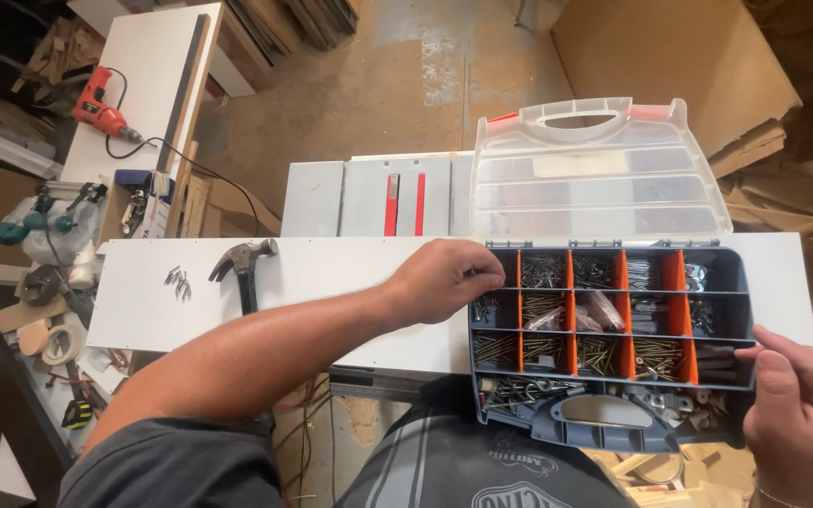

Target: Hammering several small nails into a white board on a workshop table.

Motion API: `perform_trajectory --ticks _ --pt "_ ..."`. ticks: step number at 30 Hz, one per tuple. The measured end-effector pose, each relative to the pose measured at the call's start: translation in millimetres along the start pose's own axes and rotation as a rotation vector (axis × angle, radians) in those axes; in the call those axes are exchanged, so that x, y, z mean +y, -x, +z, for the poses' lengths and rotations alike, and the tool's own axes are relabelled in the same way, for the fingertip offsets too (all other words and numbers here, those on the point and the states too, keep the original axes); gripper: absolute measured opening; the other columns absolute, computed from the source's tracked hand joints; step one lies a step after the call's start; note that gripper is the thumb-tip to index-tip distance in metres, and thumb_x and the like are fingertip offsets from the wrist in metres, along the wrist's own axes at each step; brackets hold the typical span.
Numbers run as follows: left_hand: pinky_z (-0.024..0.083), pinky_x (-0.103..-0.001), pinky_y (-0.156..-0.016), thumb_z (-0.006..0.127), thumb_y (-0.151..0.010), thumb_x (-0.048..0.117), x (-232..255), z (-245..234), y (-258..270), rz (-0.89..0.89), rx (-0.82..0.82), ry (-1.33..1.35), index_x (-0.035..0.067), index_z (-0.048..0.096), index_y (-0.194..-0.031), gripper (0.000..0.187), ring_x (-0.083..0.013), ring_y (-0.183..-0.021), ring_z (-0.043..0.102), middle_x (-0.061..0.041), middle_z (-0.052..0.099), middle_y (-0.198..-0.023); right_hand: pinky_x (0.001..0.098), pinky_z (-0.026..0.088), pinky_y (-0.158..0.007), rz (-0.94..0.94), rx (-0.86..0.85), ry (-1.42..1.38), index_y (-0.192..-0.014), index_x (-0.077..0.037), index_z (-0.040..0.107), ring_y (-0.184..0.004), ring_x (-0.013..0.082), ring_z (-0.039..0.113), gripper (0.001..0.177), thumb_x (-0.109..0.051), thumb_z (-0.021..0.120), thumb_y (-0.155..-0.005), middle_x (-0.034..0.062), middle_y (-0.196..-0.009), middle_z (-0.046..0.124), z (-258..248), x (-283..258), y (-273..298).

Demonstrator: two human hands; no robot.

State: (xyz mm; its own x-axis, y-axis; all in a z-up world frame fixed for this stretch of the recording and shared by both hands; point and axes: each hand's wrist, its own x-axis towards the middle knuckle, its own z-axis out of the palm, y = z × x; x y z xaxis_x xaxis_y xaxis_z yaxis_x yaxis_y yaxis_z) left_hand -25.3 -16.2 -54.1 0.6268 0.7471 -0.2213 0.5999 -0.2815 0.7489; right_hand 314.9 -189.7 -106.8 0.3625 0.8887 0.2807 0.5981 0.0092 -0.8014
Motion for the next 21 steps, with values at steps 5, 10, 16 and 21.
perform_trajectory --ticks 5,10,16,21 --pt "0.056 -0.035 -0.08 0.06 -0.099 0.021 -13.7 17.0 0.4 0.11 0.162 -0.022 0.01 0.076 -0.101 0.019 -0.0216 -0.091 0.071 -0.005 0.078 -0.098 0.0382 0.049 -0.091 0.0 0.027 -0.038 -0.137 0.021 0.067 -0.096 0.0322 0.063 0.024 0.006 0.054 -0.125 0.0288 -0.11 0.067 1.9 0.8 1.8" --pt "0.057 -0.037 -0.075 0.059 -0.1 0.02 -25.8 29.4 -1.1 0.219 0.271 -0.066 0.009 0.075 -0.098 0.02 -0.0245 -0.086 0.071 -0.007 0.077 -0.096 0.0303 0.043 -0.076 -0.011 0.084 0.008 -0.133 0.019 0.071 -0.084 0.0248 0.061 0.022 0.009 0.057 -0.12 0.0251 -0.105 0.069 4.4 -6.7 0.0" --pt "0.057 -0.037 -0.069 0.06 -0.101 0.017 -19.4 20.7 -4.9 0.311 0.372 -0.035 0.006 0.072 -0.096 0.017 -0.0248 -0.08 0.07 -0.007 0.075 -0.09 0.0352 0.05 -0.089 -0.025 0.066 -0.009 -0.133 0.021 0.07 -0.095 0.0308 0.065 0.021 0.011 0.056 -0.121 0.0283 -0.108 0.068 6.7 1.4 1.3" --pt "0.056 -0.033 -0.071 0.063 -0.099 0.017 -19.3 -8.7 21.2 0.167 0.436 0.061 0.008 0.073 -0.094 0.015 -0.0192 -0.081 0.07 -0.004 0.076 -0.089 0.0383 0.051 -0.101 0.079 0.025 -0.044 -0.142 0.013 0.066 -0.107 0.0296 0.063 0.023 0.007 0.051 -0.127 0.0227 -0.116 0.066 4.0 41.0 12.4"
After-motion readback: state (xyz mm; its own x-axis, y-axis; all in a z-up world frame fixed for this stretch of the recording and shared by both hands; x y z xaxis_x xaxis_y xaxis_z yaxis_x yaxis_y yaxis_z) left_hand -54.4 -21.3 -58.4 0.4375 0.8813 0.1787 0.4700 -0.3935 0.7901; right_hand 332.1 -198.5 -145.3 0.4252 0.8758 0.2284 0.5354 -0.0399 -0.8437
